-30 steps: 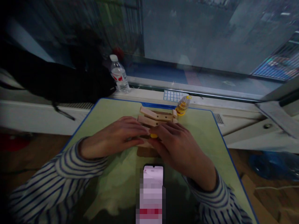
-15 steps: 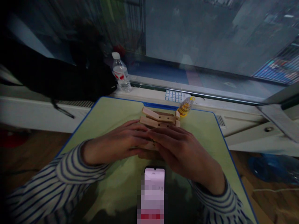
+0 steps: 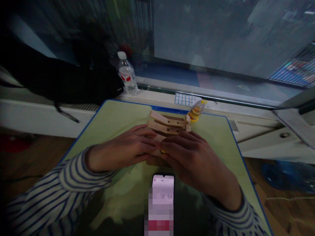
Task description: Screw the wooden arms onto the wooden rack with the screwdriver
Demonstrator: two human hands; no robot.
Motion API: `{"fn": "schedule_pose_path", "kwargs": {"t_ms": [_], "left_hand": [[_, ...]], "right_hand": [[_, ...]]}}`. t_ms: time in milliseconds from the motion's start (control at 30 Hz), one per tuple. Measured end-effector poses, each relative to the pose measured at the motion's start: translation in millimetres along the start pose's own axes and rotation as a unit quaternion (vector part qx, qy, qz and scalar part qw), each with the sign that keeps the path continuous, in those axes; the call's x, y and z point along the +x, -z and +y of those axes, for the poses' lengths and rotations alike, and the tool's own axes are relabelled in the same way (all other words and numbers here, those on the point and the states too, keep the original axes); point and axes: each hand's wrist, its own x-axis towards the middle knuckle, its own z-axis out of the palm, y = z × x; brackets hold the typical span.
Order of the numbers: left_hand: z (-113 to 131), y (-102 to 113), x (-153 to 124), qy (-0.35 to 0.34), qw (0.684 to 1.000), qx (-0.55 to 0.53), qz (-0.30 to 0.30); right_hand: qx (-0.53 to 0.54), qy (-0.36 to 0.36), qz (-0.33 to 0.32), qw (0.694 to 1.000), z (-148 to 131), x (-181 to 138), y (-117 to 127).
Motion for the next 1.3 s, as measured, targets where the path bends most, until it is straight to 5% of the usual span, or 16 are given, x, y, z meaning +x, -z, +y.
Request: {"fn": "schedule_pose_path", "kwargs": {"t_ms": [233, 633, 1300], "left_hand": [[0, 2, 1, 0.001, 1.0, 0.009, -0.029], [0, 2, 0, -0.02, 1.0, -0.013, 0.015], [-2, 0, 0, -0.016, 1.0, -0.005, -0.011]], "right_hand": [[-0.024, -0.019, 0.0, 1.0, -3, 2, -1], [0.012, -0.042, 0.015, 0.999, -1, 4, -6], [0.041, 0.0, 0.012, 0.999, 8, -4, -7]]}}
